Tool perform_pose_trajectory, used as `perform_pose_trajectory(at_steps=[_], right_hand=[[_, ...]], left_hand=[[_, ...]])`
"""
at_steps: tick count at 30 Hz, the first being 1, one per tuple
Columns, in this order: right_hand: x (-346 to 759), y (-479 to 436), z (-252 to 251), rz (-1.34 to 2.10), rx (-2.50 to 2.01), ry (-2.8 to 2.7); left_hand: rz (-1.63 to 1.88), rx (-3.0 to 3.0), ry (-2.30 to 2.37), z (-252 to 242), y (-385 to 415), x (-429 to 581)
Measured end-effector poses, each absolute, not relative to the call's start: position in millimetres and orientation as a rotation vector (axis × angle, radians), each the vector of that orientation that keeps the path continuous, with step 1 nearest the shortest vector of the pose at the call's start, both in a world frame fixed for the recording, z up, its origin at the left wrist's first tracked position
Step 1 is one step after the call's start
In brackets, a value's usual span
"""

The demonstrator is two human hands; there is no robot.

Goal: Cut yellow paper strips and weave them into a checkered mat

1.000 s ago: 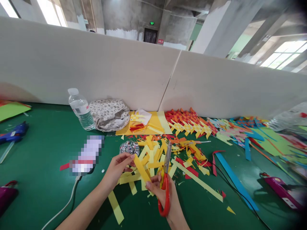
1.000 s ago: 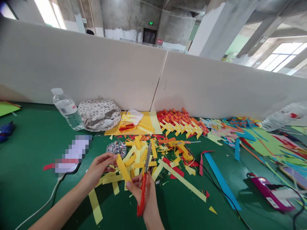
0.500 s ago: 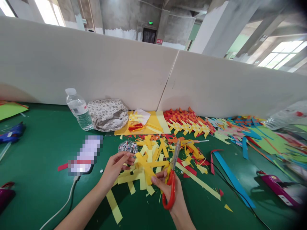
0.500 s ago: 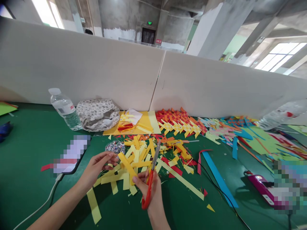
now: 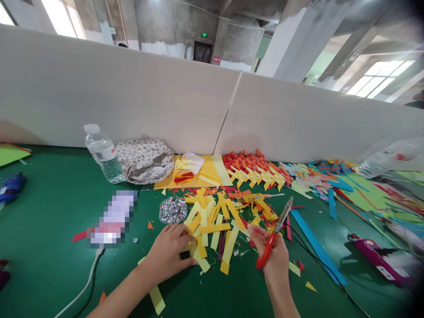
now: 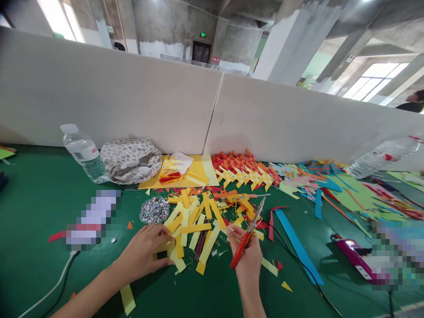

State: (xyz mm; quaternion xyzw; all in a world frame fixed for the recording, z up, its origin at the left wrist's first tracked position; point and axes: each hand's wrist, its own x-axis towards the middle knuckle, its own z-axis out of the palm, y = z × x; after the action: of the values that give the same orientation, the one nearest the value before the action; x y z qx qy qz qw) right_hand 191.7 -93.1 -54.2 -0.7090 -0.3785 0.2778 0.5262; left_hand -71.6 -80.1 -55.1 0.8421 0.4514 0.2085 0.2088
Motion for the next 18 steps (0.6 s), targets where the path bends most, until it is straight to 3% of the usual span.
perform_pose_trajectory(at_steps=[8,15,18], right_hand=[[157,-95,-48,0.954,-1.579,-0.932],[141,-94,-46,1.011,-1.491,-0.975],[139,-95,-47,1.004,-1.494,-0.984]], left_hand=[[0.745,2.237,1.292,-55,-75,-75],[1.292,1.247,1.278,-30,-67,-94],[1.064,1.438,1.094,-28,-72,-92]])
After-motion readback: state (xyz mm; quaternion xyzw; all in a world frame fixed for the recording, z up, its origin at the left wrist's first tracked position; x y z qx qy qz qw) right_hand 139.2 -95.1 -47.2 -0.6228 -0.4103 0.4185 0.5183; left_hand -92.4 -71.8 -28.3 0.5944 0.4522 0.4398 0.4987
